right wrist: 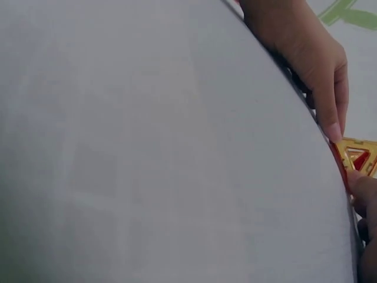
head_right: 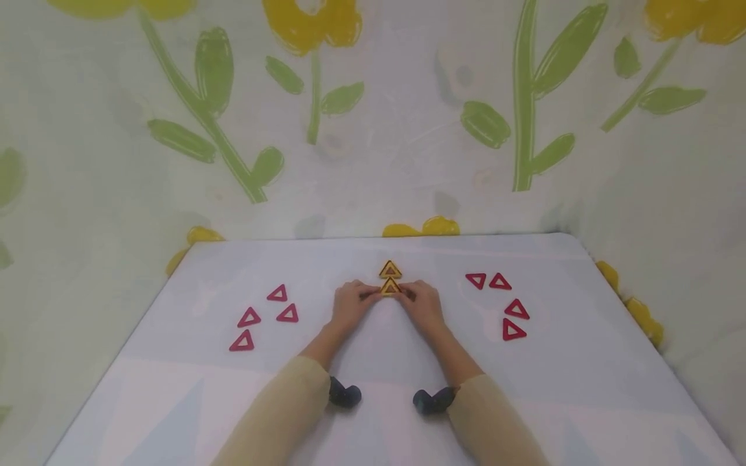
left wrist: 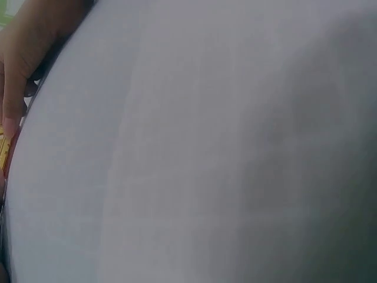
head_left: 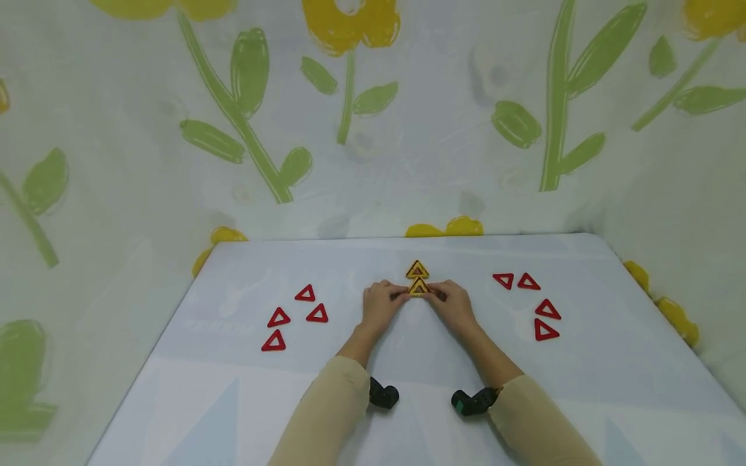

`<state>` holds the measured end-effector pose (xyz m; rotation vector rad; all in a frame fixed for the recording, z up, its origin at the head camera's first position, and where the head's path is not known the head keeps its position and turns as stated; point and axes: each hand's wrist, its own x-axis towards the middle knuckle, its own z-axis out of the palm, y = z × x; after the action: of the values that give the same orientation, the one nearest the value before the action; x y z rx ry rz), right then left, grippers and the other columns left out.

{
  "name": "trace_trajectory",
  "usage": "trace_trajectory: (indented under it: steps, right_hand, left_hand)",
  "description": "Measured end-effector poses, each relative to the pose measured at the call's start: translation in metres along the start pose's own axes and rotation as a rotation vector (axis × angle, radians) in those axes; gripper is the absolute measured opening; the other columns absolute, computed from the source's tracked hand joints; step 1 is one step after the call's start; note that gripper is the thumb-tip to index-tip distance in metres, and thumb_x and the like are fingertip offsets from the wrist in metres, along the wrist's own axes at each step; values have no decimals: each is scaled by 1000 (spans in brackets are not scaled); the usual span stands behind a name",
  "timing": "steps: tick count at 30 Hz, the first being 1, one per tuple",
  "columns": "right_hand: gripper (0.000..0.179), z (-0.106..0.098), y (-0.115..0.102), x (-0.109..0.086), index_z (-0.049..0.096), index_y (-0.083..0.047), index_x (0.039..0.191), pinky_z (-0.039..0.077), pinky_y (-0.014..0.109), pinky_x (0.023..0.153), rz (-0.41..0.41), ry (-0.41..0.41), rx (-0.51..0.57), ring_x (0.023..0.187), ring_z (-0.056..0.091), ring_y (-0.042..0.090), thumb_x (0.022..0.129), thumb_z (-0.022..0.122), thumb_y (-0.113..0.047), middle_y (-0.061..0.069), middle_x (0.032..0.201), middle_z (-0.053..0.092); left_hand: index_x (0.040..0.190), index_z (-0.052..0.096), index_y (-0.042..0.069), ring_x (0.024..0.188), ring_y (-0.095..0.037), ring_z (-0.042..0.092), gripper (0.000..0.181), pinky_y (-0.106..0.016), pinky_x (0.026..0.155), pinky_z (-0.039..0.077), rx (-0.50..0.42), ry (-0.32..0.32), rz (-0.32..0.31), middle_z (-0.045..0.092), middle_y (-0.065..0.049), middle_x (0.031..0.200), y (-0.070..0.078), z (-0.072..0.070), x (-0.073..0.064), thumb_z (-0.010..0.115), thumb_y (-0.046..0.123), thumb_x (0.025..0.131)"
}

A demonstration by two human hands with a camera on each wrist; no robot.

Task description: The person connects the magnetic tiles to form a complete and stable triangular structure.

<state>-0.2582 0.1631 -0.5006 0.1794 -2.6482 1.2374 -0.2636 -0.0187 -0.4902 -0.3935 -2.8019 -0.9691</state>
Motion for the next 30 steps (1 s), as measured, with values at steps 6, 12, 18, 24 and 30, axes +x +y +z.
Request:
trace_trajectory:
  steps: [6, 12, 18, 24, 30]
  right_hand:
    - [29, -3, -1, -5, 70, -2, 108, 41, 28, 65, 36, -9, -5, 73, 51, 18, 84, 71, -18, 7, 82, 60]
    - [34, -5, -1, -8, 69, -4, 112, 43, 25, 66, 45, 29, 35, 76, 53, 17, 84, 72, -22, 8, 87, 61]
    - [39, -12, -10, -17, 68, -8, 115, 43, 24, 70, 150, 18, 165, 82, 52, 19, 81, 75, -27, 8, 94, 63]
    - [48, -24, -12, -28, 65, -10, 121, 43, 25, 76, 148, -78, 152, 88, 50, 19, 78, 78, -26, 7, 102, 63]
    - [54, -42, -7, -42, 62, -8, 124, 47, 36, 85, 16, -139, 44, 96, 55, 21, 76, 79, -26, 6, 106, 63]
  left_hand:
    - [104, 74, 19, 86, -17, 54, 28, -33, 79, 34, -25, 5, -32, 66, 2, 92, 3, 5, -3, 65, 38, 86]
    - [110, 71, 18, 89, -18, 54, 36, -36, 82, 35, -61, 11, -2, 65, 1, 96, -4, 6, -5, 69, 41, 83]
    - [123, 64, 14, 101, -21, 51, 55, -40, 87, 31, -112, -168, 38, 61, -3, 108, -10, -13, -14, 72, 45, 79]
    - [125, 63, 14, 100, -19, 52, 55, -37, 84, 31, -167, -191, 49, 61, -2, 105, -21, -28, -37, 73, 43, 79]
    - [121, 65, 15, 95, -17, 54, 51, -37, 83, 36, -164, -43, 23, 61, 1, 101, -37, -40, -56, 77, 36, 76]
